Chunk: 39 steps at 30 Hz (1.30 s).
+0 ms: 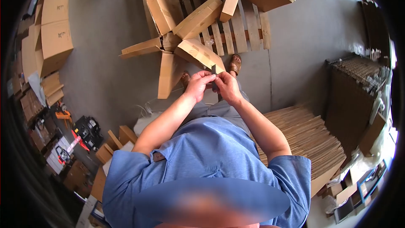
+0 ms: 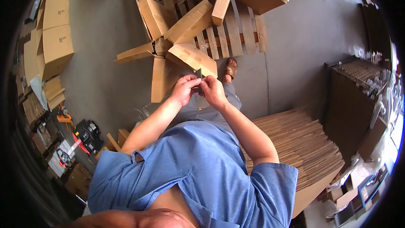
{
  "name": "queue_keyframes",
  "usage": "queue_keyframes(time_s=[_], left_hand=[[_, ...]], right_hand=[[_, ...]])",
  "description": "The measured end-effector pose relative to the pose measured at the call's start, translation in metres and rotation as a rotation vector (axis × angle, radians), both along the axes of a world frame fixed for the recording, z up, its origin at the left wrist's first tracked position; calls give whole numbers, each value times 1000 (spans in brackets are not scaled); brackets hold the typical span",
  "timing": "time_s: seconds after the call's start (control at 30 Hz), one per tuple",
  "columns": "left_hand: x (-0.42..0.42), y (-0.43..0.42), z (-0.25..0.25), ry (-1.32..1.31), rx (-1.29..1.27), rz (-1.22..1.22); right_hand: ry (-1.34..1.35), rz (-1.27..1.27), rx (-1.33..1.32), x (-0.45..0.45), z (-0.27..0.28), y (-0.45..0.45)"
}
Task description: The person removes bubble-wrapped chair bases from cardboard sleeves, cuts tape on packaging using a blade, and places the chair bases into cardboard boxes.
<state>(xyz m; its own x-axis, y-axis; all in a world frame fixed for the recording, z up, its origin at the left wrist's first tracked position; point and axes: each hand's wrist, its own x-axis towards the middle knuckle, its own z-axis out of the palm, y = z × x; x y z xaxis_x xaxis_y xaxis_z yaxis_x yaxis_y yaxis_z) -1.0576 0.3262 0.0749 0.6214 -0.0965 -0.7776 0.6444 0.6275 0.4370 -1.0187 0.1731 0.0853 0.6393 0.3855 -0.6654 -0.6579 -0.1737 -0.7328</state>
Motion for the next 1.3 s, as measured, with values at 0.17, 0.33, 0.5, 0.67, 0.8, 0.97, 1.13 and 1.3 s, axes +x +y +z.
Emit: queue_keyframes(time_s=[0.17,0.33,0.5,0.67,0.8,0.97,1.13,1.3], left_hand=[[18,-46,-4,-34,132,67],[27,-42,1,-1,189,111],[30,-39,-12,-63,237,33],[38,-35,-10,-121,131,43],[50,-29,0,-83,104,39],[70,-29,-9,-82,34,6],[113,-28,-34,-71,239,-137],[176,-20,-83,-13,654,-291]], right_hand=[[-38,76,-70,29,-3,-36],[-563,269,-295,31,0,-32],[-572,340,-494,34,9,-21],[-155,122,-190,48,23,-24],[-128,141,-152,62,36,-24],[97,32,-52,77,31,-29],[106,70,-130,107,6,-43],[86,121,-225,166,-4,-61]])
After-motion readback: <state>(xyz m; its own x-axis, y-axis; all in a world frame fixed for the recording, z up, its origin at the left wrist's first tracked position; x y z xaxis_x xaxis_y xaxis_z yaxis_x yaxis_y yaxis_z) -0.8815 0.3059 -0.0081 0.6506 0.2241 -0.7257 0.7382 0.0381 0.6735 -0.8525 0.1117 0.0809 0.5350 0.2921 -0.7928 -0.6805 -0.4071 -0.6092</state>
